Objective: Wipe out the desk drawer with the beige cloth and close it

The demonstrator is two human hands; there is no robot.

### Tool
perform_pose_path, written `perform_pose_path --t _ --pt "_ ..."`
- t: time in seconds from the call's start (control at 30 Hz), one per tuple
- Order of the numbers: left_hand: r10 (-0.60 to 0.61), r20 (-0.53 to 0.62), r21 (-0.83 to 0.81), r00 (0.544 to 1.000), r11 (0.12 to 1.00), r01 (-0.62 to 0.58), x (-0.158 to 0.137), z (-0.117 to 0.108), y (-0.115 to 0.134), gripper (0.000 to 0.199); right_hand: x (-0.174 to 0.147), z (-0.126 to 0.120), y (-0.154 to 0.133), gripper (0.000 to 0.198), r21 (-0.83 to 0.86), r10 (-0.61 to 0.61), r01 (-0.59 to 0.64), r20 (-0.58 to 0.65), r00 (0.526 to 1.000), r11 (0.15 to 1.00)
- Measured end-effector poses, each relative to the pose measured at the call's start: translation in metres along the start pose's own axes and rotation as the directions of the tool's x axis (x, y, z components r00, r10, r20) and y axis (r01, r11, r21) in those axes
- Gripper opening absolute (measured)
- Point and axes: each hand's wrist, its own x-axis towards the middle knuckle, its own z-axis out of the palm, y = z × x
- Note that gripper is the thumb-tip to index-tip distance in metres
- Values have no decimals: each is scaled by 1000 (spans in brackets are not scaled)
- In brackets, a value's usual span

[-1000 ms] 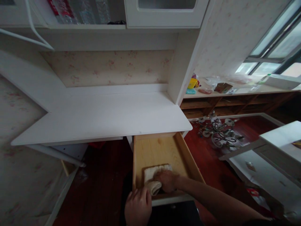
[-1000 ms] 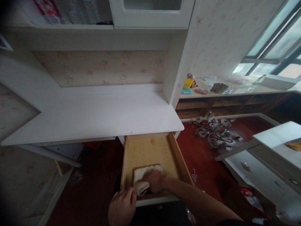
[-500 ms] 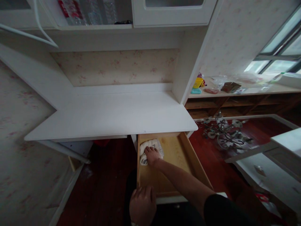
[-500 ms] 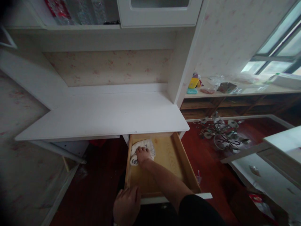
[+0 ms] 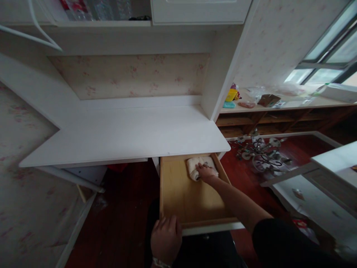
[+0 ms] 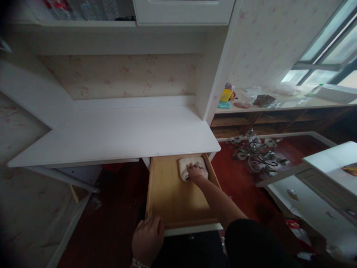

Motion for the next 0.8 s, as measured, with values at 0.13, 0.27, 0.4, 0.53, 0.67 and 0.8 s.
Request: perform_pose_path --t 0.13,0.27,0.4,0.53,0.67,0.8 --pt "8 3 2 1000 1000 -8 1 -1 1 29 -25 3 29 56 -2 -88 88 65 994 996" --pt "6 9 -11 1000 1000 -6 0 0 0 29 -62 22 23 58 5 -189 190 110 976 982" --pt "3 -11 -15 1000 1000 -3 -1 3 -1 29 -107 40 22 66 76 -302 293 159 940 953" --pt "15 -31 -25 999 1000 -15 -1 3 -1 28 -129 36 16 63 184 -338 303 206 918 935" --pt "19 -32 -40 999 999 -21 -1 3 -1 29 -123 26 -19 54 247 -447 407 134 884 879" --pt "22 -52 -47 998 999 -25 -1 7 -1 28 -102 27 -79 53 211 -577 556 53 815 804"
